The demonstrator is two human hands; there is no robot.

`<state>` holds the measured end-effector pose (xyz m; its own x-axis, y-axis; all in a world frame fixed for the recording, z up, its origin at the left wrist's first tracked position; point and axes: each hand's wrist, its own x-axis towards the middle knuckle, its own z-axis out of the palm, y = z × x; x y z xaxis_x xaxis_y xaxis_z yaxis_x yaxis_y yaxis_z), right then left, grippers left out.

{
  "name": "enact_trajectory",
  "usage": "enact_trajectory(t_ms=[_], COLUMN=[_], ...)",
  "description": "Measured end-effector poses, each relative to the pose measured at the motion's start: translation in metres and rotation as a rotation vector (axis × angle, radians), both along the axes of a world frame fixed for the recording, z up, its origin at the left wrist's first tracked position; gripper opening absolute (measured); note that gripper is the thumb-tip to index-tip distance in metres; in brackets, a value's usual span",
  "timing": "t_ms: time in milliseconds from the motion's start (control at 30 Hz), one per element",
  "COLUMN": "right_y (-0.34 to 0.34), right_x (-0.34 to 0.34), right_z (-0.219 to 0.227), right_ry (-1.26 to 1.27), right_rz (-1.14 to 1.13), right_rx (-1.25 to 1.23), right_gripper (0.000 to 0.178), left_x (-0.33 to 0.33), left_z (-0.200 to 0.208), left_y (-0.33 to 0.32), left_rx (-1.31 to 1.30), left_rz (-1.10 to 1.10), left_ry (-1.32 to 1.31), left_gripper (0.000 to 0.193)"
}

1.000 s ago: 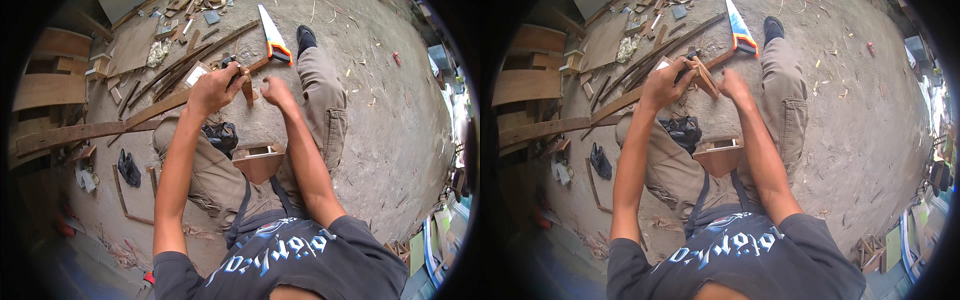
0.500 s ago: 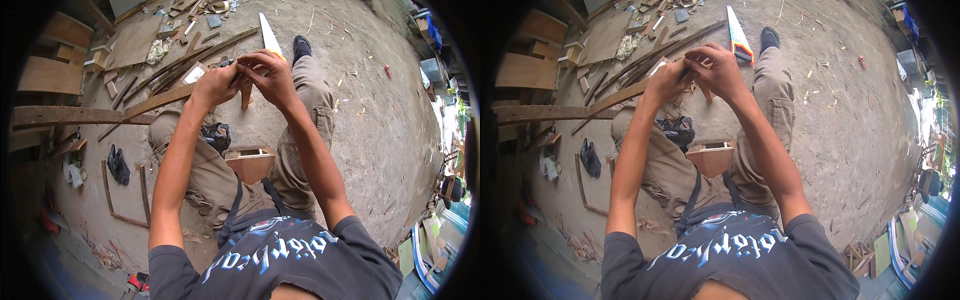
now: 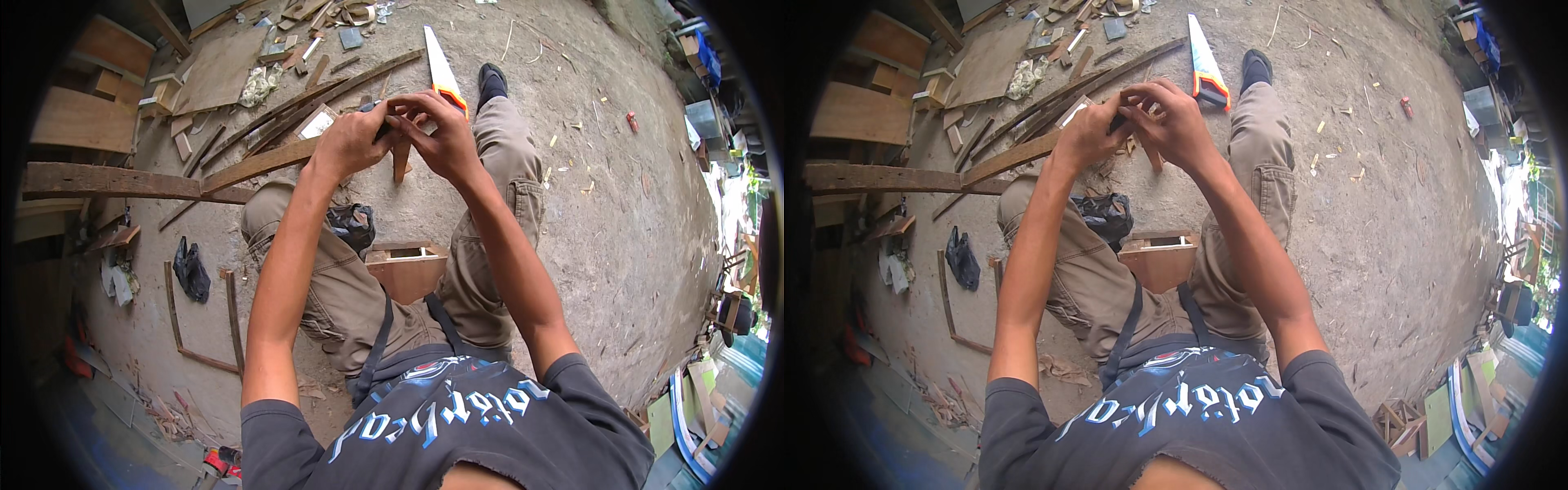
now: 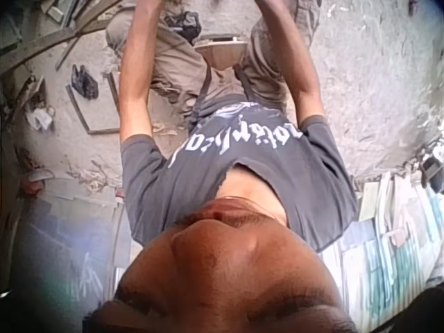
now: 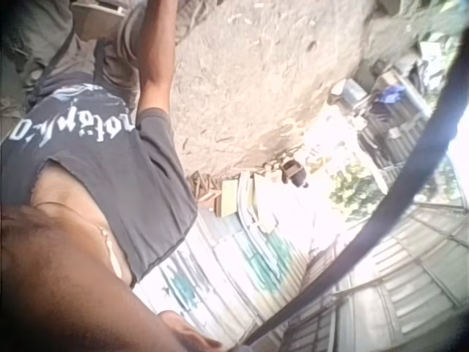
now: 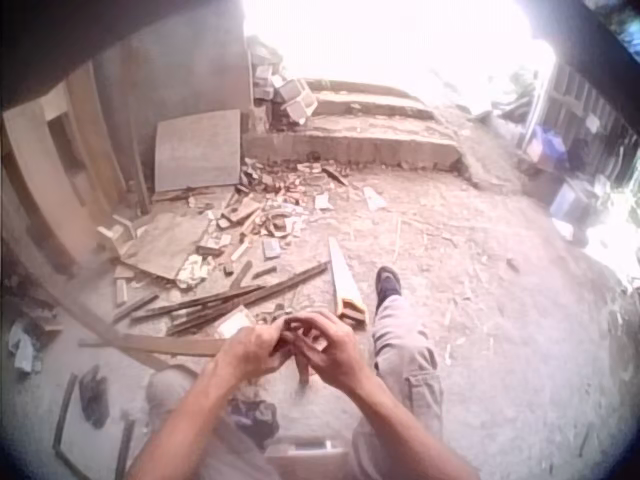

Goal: The person assembles a wooden frame by hammering nails into wooden planks. They align the pieces, insert nails, and secure them with a hammer.

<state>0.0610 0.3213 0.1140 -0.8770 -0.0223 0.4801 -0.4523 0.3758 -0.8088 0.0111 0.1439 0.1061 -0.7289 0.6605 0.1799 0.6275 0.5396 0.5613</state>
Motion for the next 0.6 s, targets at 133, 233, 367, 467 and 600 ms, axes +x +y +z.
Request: enact_trajectory(t_ms=[133, 233, 367, 467, 600], right_y=[0.004, 0.01, 0.016, 0.014, 0.016], right_x=[-0.004, -0.002, 0.002, 0.007, 0.009], right_z=[-0.004, -0.01, -0.006, 0.0, 0.002], right_ry=[0.011, -0.124, -0.132, -0.068, -0.054], right_rz=[0.002, -0.05, -0.037, -0.043, -0.022], right_rx=[-0.037, -0.227, -0.215, -0.073, -0.007], right_gripper=[0.019, 0.017, 0.017, 0.018, 0.018], left_x=[0.001, 0.006, 0.008, 0.006, 0.007], left_z=[0.0, 0.005, 0.007, 0.006, 0.009], left_y=[-0.001, 0.001, 0.001, 0.002, 0.003], left_rx=[-0.02, 0.071, 0.087, -0.001, -0.028], left_rz=[0.025, -0.018, -0.04, -0.013, 0.033], left_ry=[0.014, 0.029, 0.021, 0.004, -0.055], left_gripper=[0.039, 0.043, 0.048, 0.044, 0.04])
